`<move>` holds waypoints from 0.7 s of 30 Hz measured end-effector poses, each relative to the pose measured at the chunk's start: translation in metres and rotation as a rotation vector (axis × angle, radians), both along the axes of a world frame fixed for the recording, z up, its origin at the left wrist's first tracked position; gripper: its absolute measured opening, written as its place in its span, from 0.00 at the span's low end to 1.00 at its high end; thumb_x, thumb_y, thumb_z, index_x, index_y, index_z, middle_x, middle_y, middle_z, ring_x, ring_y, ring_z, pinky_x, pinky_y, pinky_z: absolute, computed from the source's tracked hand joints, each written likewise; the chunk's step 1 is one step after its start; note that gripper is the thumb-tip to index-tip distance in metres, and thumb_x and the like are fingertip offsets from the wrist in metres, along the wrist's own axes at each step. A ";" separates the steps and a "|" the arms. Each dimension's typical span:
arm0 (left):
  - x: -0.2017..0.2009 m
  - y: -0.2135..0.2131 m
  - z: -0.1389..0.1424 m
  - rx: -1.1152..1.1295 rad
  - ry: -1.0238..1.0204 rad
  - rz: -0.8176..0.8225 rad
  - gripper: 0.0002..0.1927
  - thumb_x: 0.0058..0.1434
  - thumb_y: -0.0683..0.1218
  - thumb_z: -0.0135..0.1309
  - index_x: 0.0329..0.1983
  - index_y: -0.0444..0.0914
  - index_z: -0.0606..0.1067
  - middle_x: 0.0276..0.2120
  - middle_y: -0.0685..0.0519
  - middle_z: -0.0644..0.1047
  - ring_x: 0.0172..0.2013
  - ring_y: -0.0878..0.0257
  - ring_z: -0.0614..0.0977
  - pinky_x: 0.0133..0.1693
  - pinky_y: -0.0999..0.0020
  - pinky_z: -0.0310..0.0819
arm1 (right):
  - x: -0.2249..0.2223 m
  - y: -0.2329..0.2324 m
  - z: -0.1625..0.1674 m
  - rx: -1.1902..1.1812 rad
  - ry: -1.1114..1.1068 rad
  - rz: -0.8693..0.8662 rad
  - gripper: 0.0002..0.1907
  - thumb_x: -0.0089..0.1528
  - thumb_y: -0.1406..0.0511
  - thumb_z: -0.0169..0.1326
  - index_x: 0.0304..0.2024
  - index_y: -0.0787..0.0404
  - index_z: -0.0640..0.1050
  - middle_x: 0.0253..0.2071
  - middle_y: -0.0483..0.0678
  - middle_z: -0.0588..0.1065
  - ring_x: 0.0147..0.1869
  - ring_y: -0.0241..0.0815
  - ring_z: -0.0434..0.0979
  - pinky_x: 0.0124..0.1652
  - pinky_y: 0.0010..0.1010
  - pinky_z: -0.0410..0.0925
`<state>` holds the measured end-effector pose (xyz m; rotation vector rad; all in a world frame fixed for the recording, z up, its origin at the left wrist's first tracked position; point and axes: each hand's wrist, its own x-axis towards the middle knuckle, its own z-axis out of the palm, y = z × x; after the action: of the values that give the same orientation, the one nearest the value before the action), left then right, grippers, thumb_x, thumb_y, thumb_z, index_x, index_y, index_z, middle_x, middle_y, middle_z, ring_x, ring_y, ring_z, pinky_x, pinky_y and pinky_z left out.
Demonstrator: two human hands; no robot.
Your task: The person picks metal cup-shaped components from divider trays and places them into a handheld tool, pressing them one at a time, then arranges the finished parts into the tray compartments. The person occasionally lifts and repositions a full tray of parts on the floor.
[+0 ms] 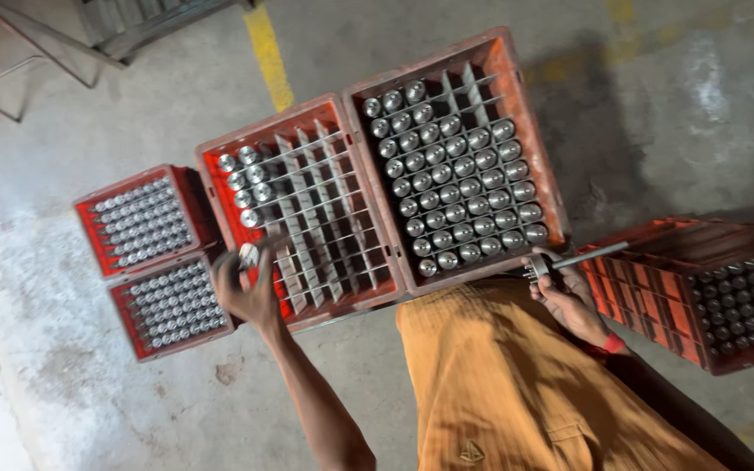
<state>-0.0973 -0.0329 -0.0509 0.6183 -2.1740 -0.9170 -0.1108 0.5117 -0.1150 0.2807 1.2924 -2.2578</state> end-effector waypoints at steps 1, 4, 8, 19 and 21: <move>0.012 0.016 -0.003 0.323 0.126 -0.032 0.22 0.60 0.48 0.69 0.52 0.37 0.74 0.48 0.49 0.78 0.47 0.58 0.80 0.47 0.62 0.79 | 0.001 0.002 -0.001 0.044 -0.044 -0.008 0.32 0.66 0.73 0.49 0.73 0.61 0.62 0.60 0.51 0.70 0.43 0.32 0.70 0.45 0.28 0.70; 0.019 0.085 -0.031 1.210 0.397 -0.246 0.26 0.54 0.50 0.70 0.49 0.43 0.68 0.40 0.54 0.75 0.42 0.62 0.80 0.44 0.67 0.80 | -0.006 -0.003 -0.001 0.137 -0.125 -0.021 0.30 0.67 0.74 0.47 0.73 0.61 0.63 0.58 0.51 0.70 0.44 0.34 0.72 0.45 0.28 0.70; 0.014 0.200 -0.049 1.309 -0.162 -0.238 0.12 0.57 0.49 0.63 0.35 0.36 0.77 0.23 0.53 0.77 0.22 0.66 0.77 0.24 0.72 0.68 | -0.023 -0.030 0.012 0.186 -0.084 0.066 0.34 0.62 0.77 0.49 0.71 0.62 0.64 0.58 0.51 0.73 0.42 0.35 0.72 0.42 0.27 0.70; 0.011 0.289 0.055 0.534 -0.682 -0.564 0.20 0.49 0.47 0.70 0.42 0.37 0.77 0.32 0.42 0.83 0.32 0.48 0.86 0.34 0.55 0.78 | -0.017 -0.071 0.110 0.083 0.124 0.299 0.35 0.60 0.73 0.61 0.70 0.66 0.67 0.62 0.53 0.74 0.58 0.36 0.72 0.57 0.28 0.66; 0.009 0.289 0.057 0.428 -0.652 -0.619 0.22 0.48 0.47 0.70 0.46 0.38 0.78 0.32 0.42 0.83 0.32 0.47 0.86 0.34 0.54 0.78 | -0.015 -0.069 0.112 0.142 0.197 0.300 0.35 0.60 0.70 0.63 0.69 0.66 0.68 0.62 0.53 0.74 0.66 0.40 0.73 0.63 0.31 0.66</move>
<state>-0.0887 0.2565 0.0058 0.4799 -2.8512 -1.7276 -0.1262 0.4429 -0.0026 -0.0856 1.4890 -1.9813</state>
